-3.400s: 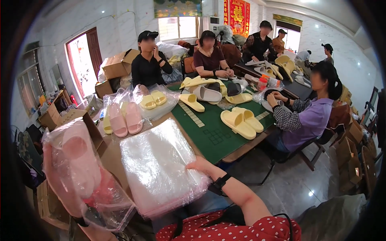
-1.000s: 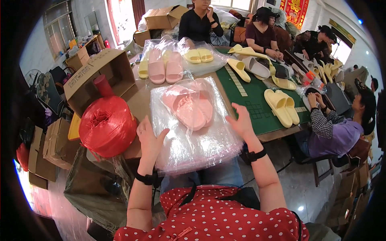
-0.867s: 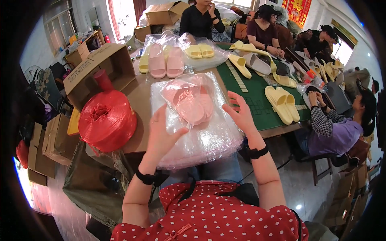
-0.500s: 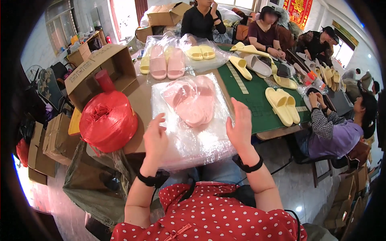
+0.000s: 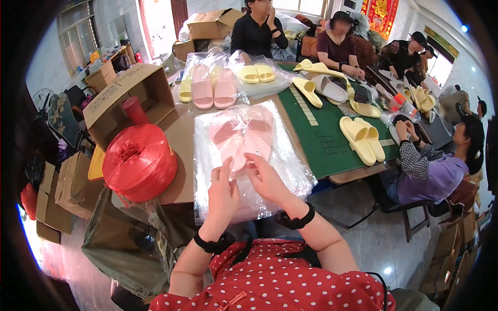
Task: The recorder is packing yellow and pink slippers into bubble wrap and plastic bags at a manufacturing facility.
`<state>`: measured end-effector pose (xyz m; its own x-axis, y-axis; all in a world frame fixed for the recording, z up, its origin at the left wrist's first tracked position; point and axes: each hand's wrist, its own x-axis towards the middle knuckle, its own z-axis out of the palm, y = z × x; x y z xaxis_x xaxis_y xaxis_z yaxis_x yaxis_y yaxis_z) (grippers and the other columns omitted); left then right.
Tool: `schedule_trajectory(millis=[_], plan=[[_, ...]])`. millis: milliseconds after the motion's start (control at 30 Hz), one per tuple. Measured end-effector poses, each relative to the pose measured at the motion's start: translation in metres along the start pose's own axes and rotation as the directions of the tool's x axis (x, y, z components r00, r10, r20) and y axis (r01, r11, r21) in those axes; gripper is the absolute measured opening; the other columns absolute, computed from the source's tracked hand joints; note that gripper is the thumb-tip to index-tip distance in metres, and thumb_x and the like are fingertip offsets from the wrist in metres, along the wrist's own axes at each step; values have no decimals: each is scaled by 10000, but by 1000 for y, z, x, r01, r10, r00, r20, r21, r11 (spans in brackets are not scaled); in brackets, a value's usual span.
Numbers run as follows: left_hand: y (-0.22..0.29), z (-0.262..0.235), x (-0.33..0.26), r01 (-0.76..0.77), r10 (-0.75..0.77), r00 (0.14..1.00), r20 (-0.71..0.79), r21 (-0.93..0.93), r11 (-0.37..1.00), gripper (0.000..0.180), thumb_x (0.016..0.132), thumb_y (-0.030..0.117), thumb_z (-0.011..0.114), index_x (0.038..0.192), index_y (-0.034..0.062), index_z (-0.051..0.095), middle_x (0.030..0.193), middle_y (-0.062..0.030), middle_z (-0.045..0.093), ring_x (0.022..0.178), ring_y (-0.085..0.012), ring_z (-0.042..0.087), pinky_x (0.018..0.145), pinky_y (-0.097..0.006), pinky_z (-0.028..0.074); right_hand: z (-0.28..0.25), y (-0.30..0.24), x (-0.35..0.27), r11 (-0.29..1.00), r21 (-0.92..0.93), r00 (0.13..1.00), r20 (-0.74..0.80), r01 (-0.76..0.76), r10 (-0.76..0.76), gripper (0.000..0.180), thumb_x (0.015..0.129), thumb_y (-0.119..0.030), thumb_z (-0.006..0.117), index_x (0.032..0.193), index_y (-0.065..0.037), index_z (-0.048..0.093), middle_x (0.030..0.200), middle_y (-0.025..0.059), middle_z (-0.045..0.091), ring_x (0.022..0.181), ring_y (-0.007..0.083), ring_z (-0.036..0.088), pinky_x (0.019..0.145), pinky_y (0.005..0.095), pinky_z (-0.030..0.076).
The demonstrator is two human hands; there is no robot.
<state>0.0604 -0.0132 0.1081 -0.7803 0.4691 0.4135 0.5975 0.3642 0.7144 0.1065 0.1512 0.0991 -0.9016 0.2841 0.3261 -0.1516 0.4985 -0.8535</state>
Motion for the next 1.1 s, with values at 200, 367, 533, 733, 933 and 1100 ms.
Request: schedule_trajectory(millis=[200, 367, 533, 733, 933, 1100], plan=[[-9, -3, -9, 168, -191, 981, -38, -332, 928, 357, 931, -8, 557, 1270, 77, 630, 1044, -148, 597, 815, -243, 670, 638, -366, 550, -1, 19, -4, 987, -81, 989, 52, 142, -138, 481, 910, -44, 599, 1381, -12, 507, 1262, 200, 595, 1176, 331, 611, 991, 398, 493], [-10, -27, -10, 19, -42, 985, -165, -142, 990, 122, 929, 31, 627, 1011, 23, 717, 999, -86, 599, 740, -153, 643, 608, -275, 532, -4, 25, -7, 926, -333, 980, -23, 180, -199, 490, 810, -77, 699, 1275, -16, 558, 1307, 210, 554, 1227, 403, 522, 1060, 451, 428], [-4, -33, -9, -44, -24, 965, -259, -255, 966, 65, 920, -3, 630, 865, -36, 642, 977, -62, 546, 710, -114, 615, 571, -225, 541, -12, 19, -6, 810, -570, 983, -21, 138, -182, 342, 817, -180, 720, 1111, -31, 630, 1119, 148, 595, 1110, 353, 551, 947, 442, 479], [-22, -33, -33, -53, -66, 963, -260, -426, 903, 66, 917, -70, 509, 885, -15, 525, 1027, -70, 499, 742, -139, 648, 579, -233, 554, -33, 4, -12, 634, -773, 999, -38, -33, 7, 275, 833, -270, 716, 1013, -65, 682, 1090, 119, 603, 1076, 310, 549, 928, 446, 462], [-34, -43, -40, 58, -79, 974, -210, -106, 993, 431, 803, -99, 469, 1221, -14, 532, 1173, -169, 556, 838, -241, 668, 750, -348, 550, -33, 17, -40, 737, -624, 965, 139, 260, -223, 372, 889, -311, 694, 1175, -75, 680, 1223, 135, 638, 1196, 354, 552, 1034, 478, 426], [-10, -49, -31, -200, 214, 962, -170, 93, 975, 494, 795, -72, 536, 1279, 25, 568, 1271, -152, 572, 884, -241, 651, 736, -340, 532, -81, -85, -68, 956, -143, 897, 405, 255, -179, 425, 941, -265, 705, 1301, -54, 624, 1158, 126, 704, 1088, 264, 670, 937, 391, 528]])
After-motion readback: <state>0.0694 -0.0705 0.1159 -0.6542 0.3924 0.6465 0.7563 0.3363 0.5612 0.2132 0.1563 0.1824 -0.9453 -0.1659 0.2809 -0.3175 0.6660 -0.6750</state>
